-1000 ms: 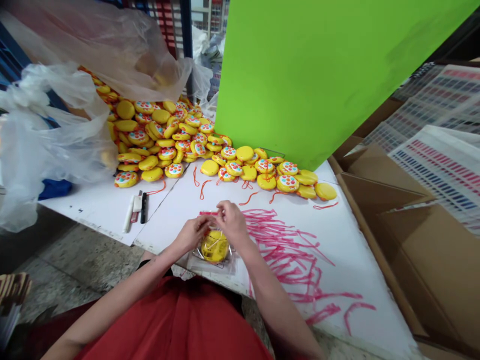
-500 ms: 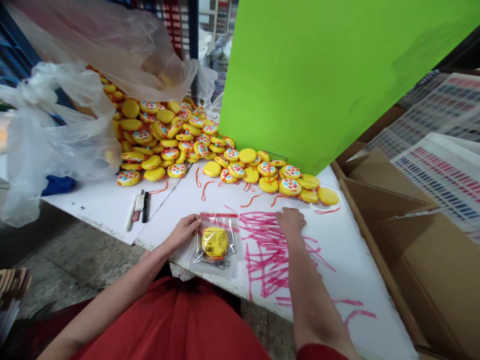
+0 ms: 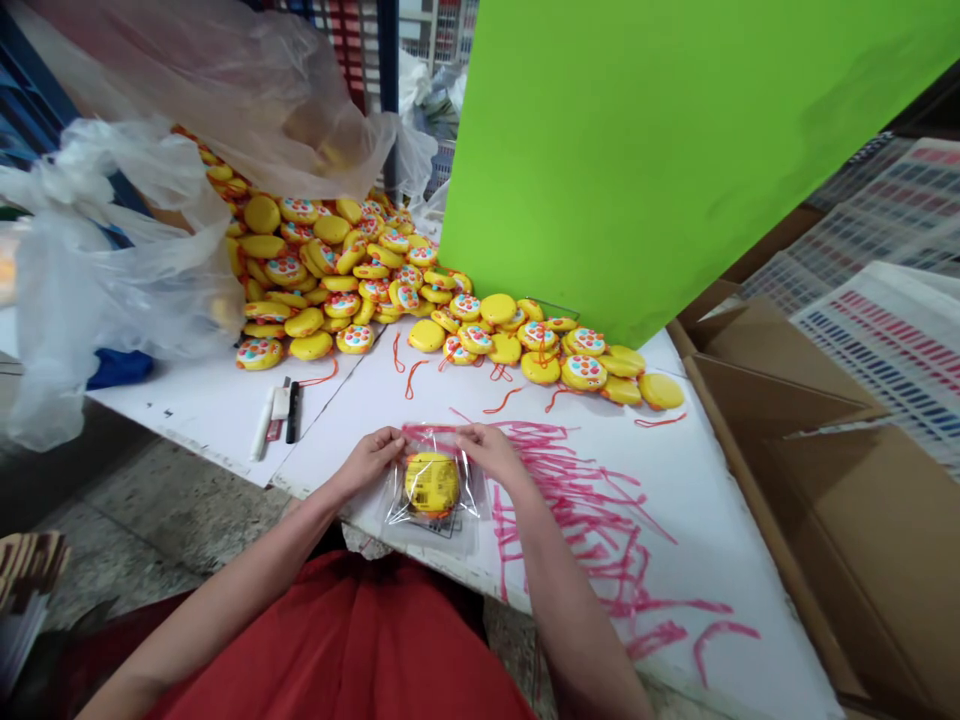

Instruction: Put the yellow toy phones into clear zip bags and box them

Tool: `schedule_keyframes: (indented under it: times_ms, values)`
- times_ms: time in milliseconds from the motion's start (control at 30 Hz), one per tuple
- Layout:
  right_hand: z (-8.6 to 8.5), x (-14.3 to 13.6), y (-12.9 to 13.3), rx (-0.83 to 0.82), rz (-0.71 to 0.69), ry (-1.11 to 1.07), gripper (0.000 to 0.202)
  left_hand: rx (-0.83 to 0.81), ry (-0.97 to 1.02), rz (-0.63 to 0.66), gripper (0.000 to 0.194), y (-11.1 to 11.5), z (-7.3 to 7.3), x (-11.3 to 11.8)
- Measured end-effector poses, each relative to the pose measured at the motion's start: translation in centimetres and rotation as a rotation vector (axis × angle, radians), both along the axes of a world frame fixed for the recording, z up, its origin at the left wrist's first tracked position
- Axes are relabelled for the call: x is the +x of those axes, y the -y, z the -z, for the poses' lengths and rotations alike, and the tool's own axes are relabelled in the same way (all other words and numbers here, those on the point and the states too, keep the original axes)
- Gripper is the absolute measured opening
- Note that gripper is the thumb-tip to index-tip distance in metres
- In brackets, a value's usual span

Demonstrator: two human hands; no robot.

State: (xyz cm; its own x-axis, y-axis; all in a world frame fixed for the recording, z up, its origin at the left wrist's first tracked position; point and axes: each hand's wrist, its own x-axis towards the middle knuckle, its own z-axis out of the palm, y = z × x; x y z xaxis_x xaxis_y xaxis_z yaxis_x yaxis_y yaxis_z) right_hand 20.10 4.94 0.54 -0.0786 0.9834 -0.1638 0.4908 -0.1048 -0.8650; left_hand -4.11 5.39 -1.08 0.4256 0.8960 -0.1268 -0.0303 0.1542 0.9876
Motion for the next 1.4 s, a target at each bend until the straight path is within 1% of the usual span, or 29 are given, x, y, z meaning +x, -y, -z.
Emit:
schedule_keyframes:
  times_ms: [33, 100, 233, 267, 333, 367, 433, 500, 567, 667, 733, 767, 833, 867, 933, 967, 1000, 1033, 1067, 1100, 1167, 1233, 1267, 1333, 1400]
  values:
    - [0.0, -0.6, 0.1, -0.022, 0.025, -0.047, 0.028, -0.007, -0.002, -0.007, 0.033, 0.0, 0.0, 0.0]
    - [-0.1, -0.8, 0.3, -0.044, 0.079, -0.132, 0.028, -0.038, 0.003, -0.023, 0.033, 0.0, 0.0, 0.0]
    - [-0.7, 0.6, 1.0, -0.018, 0.148, -0.266, 0.027, -0.173, 0.119, -0.028, 0.035, 0.0, -0.7, 0.1]
    - [-0.8, 1.0, 1.3, -0.010, 0.157, -0.285, 0.024, -0.204, 0.142, -0.023, 0.033, 0.0, -0.9, 0.1]
    - [-0.8, 1.5, 1.7, -0.004, 0.152, -0.300, 0.017, -0.238, 0.150, -0.014, 0.024, 0.1, -1.3, 0.0]
    - [-0.8, 1.5, 1.8, -0.005, 0.152, -0.307, 0.014, -0.239, 0.144, -0.017, 0.018, 0.0, -1.4, -0.1]
    - [-0.7, 1.4, 1.9, -0.022, 0.175, -0.340, 0.015, -0.217, 0.136, -0.019, 0.013, 0.0, -1.5, -0.2]
    - [-0.7, 0.8, 1.8, -0.054, 0.216, -0.358, 0.022, -0.188, 0.147, -0.009, 0.013, 0.0, -1.5, -0.4]
    - [-0.8, -0.1, 1.7, -0.070, 0.200, -0.330, 0.031, -0.162, 0.139, 0.002, 0.013, 0.1, -1.4, -0.4]
    - [-1.4, -0.5, 2.0, -0.012, 0.133, -0.284, 0.043, -0.096, 0.035, -0.013, 0.017, 0.3, -1.2, -0.1]
    - [-2.4, 0.5, 2.4, 0.069, 0.189, -0.267, 0.048, -0.035, -0.073, -0.033, 0.022, 0.5, -0.9, 0.1]
    - [-3.0, 1.6, 2.7, 0.117, 0.254, -0.243, 0.049, -0.002, -0.121, -0.040, 0.024, 0.6, -0.9, 0.2]
    - [-4.5, 4.7, 3.3, 0.261, 0.469, -0.161, 0.048, 0.058, -0.190, -0.042, 0.026, 0.7, -0.8, 0.3]
    - [-5.2, 6.6, 3.6, 0.375, 0.622, -0.111, 0.046, 0.088, -0.214, -0.038, 0.026, 0.8, -0.8, 0.4]
    - [-6.4, 10.1, 4.2, 0.690, 0.993, -0.018, 0.043, 0.157, -0.262, -0.025, 0.026, 1.0, -1.0, 0.5]
    - [-6.8, 11.4, 4.4, 0.839, 1.141, 0.032, 0.043, 0.199, -0.292, -0.022, 0.025, 1.1, -1.1, 0.5]
    - [-7.1, 12.3, 4.6, 0.948, 1.238, 0.079, 0.043, 0.243, -0.328, -0.022, 0.024, 1.3, -1.2, 0.6]
    - [-7.2, 12.7, 4.6, 1.000, 1.271, 0.124, 0.042, 0.292, -0.372, -0.027, 0.023, 1.4, -1.3, 0.8]
    - [-7.1, 12.6, 4.6, 0.991, 1.247, 0.165, 0.041, 0.347, -0.419, -0.031, 0.022, 1.6, -1.4, 1.0]
    - [-6.8, 12.1, 4.5, 0.936, 1.184, 0.200, 0.039, 0.410, -0.467, -0.032, 0.020, 1.8, -1.5, 1.2]
    - [-5.9, 10.4, 4.1, 0.778, 1.023, 0.223, 0.034, 0.549, -0.549, -0.027, 0.015, 2.2, -1.4, 1.6]
    - [-4.7, 9.1, 3.4, 0.651, 0.911, 0.155, 0.032, 0.675, -0.600, -0.007, 0.015, 2.6, -1.1, 1.9]
    - [-4.1, 9.0, 3.1, 0.611, 0.890, 0.094, 0.033, 0.718, -0.618, 0.006, 0.016, 2.7, -1.0, 2.0]
    - [-2.8, 10.0, 2.7, 0.563, 0.896, -0.048, 0.035, 0.765, -0.648, 0.028, 0.017, 2.8, -0.6, 2.1]
    - [-1.5, 12.5, 2.6, 0.522, 0.909, -0.169, 0.037, 0.785, -0.669, 0.041, 0.018, 2.8, -0.4, 2.0]
